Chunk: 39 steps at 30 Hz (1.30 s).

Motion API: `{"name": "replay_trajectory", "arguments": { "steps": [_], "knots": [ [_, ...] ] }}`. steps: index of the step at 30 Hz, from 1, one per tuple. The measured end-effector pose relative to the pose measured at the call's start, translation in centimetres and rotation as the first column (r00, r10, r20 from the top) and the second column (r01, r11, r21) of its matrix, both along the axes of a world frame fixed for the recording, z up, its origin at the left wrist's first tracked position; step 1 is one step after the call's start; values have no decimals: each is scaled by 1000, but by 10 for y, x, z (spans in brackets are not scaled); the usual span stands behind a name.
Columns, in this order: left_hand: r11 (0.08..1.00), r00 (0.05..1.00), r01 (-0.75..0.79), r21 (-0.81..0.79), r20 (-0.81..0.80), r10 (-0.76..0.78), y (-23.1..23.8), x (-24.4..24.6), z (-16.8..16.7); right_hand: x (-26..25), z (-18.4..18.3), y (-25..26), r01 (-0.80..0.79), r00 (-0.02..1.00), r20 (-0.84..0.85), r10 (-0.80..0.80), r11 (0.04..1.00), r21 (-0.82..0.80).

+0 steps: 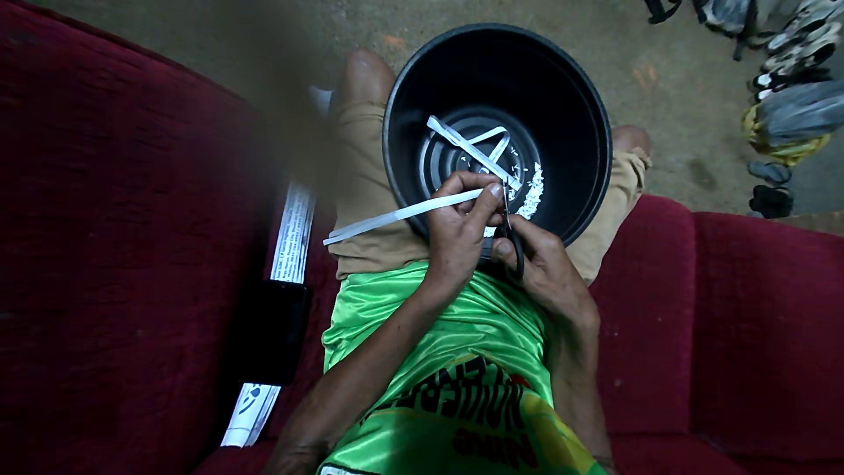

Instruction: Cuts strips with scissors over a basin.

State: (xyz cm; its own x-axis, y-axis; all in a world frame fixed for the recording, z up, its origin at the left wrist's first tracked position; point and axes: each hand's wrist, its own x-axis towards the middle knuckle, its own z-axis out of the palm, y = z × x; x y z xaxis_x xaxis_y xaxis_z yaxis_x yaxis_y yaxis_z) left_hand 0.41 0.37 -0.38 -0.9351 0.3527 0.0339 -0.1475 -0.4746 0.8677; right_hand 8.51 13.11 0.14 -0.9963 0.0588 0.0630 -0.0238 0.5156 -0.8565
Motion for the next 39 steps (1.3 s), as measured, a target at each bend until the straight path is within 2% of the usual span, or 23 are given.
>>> {"name": "replay_trajectory", "arguments": {
  "steps": [3,21,26,30,35,39],
  "knots": [
    [998,1000,-27,51,0,27,5,-5,-4,0,-1,0,5,1000,-12,-5,1000,-7],
    [994,994,-105,16,15,105,4,-8,-6,3,-3,1,41,998,45,-38,996,-84],
    [995,996,-93,27,13,93,3,-6,-4,3,-1,2,-9,998,59,12,999,-54],
    [999,999,-33,-42,-8,33,-4,1,0,2,-2,2,-13,999,34,14,1000,-23],
    [998,998,-67,21,8,66,2,-4,-4,1,-2,3,-3,1000,14,4,1000,-25],
    [998,998,-64,10,4,64,2,-4,-4,0,-2,2,19,1000,17,-18,999,-40]
  ]
}}
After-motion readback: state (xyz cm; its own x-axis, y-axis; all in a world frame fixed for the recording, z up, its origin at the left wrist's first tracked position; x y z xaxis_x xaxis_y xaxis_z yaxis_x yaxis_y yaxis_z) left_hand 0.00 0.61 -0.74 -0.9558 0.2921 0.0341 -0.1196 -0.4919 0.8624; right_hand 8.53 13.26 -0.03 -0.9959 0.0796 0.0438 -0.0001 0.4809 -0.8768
